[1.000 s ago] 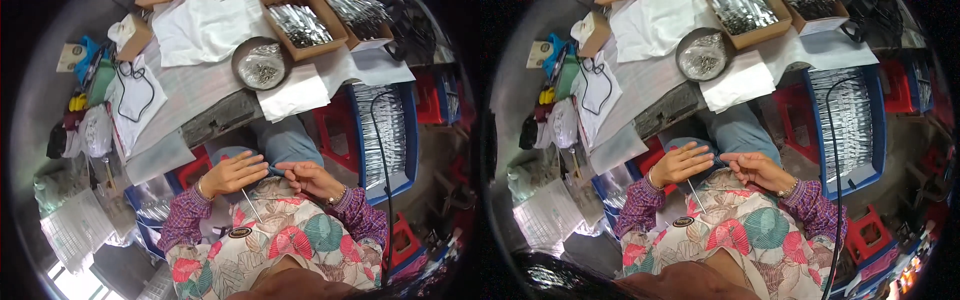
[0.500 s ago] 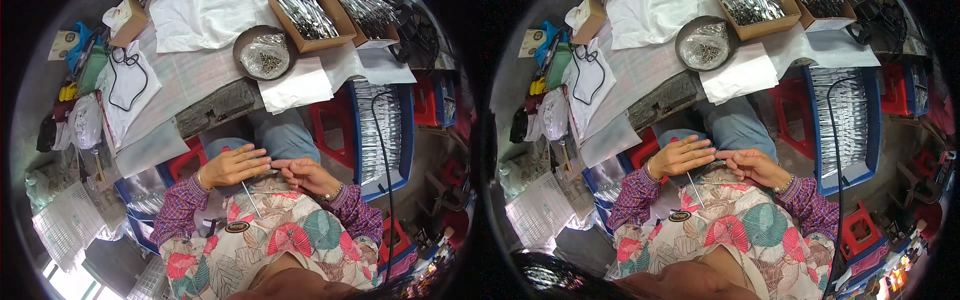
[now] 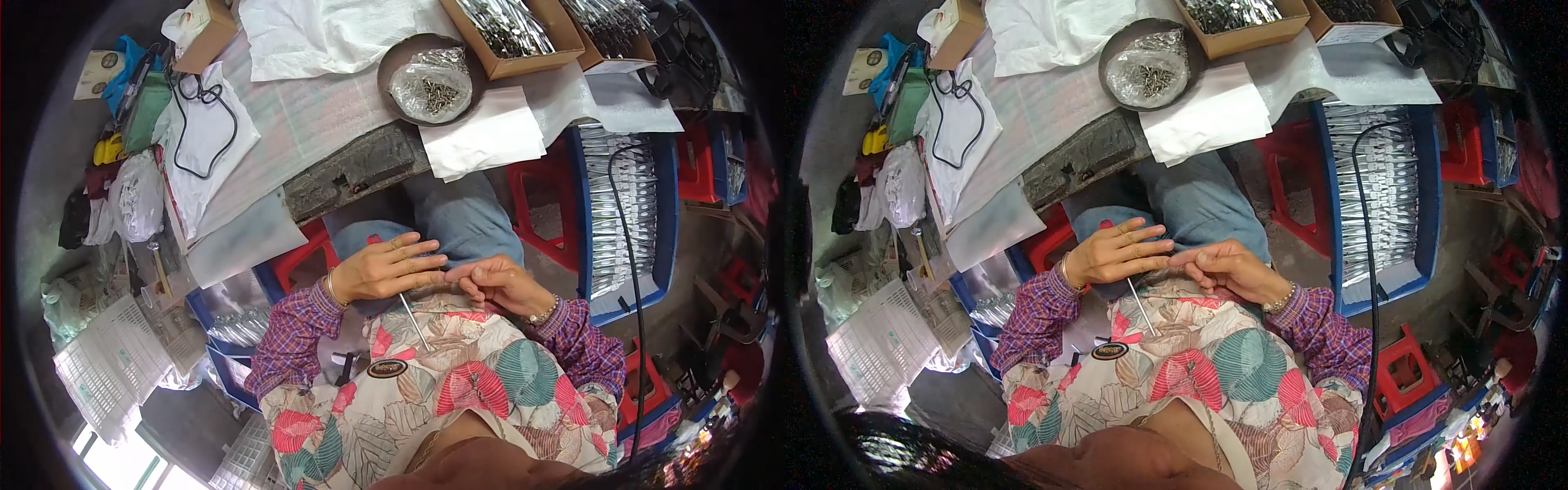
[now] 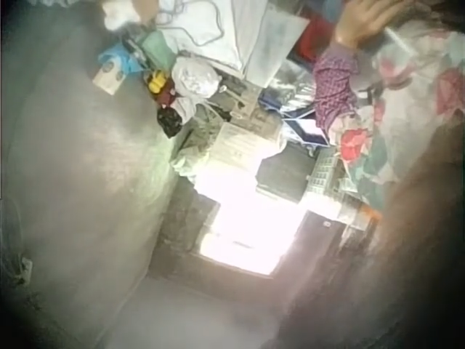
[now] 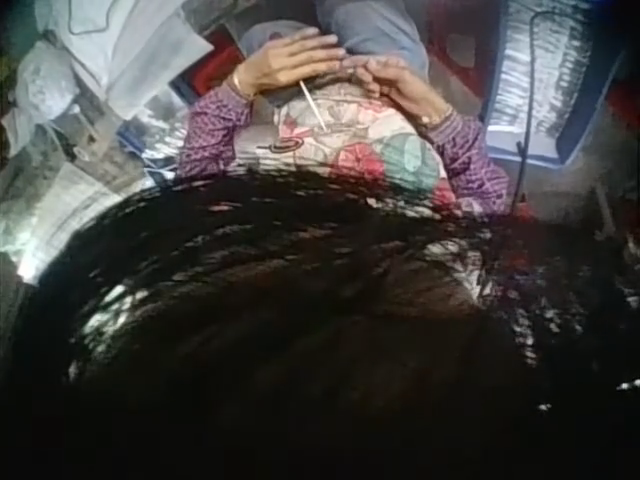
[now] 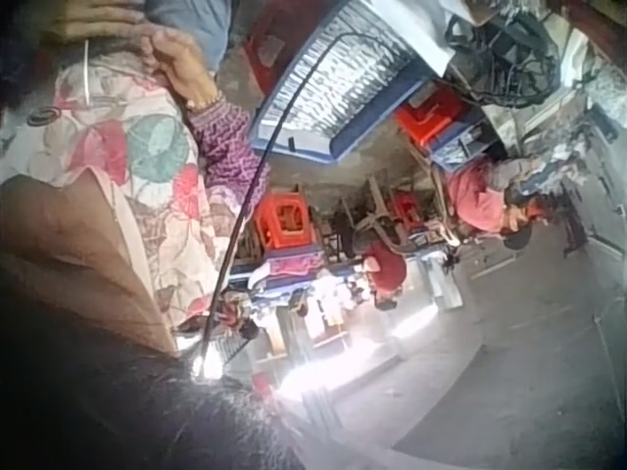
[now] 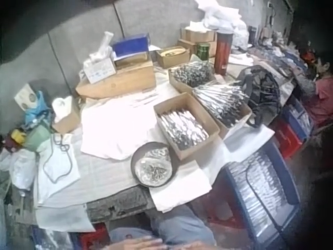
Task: Assembling small hardware components by applying adhesive or sealant to pins and organizing them into a tray.
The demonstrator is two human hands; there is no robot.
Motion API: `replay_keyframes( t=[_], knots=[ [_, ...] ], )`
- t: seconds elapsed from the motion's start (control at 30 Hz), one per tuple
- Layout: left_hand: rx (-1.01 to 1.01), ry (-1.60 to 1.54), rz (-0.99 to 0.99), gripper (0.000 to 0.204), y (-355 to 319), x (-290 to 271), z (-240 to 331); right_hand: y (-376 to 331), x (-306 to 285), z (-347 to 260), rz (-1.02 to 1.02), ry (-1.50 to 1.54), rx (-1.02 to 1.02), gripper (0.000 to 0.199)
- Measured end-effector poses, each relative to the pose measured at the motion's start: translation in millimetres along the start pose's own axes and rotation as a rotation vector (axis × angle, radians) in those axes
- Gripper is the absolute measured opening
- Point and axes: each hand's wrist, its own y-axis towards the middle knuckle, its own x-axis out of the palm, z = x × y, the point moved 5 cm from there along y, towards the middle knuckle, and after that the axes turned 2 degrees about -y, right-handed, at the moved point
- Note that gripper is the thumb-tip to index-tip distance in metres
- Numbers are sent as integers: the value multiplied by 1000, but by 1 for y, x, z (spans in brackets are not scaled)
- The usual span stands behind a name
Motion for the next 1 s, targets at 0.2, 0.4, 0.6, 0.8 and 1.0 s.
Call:
replay_keyframes(
  t=[0.2, 0.4, 0.6, 0.8, 1.0],
  knots=[
    [-49, 32, -15, 38, 1, 0, -5, -1, -10, 10, -90, 93, 22, 35],
    [-61, 23, -18, 39, 2, 3, -3, 3, -16, 5, 20, 150, -14, 35],
    [-53, 27, -11, 40, 3, 5, -1, 3, -14, 3, 81, 159, -1, 36],
    [-57, -12, 11, 38, 1, 7, -2, 3, -14, 3, 73, 129, 2, 37],
    [-48, 9, 11, 40, 1, 6, -2, 3, -13, 3, 87, 143, 6, 37]
  ],
)
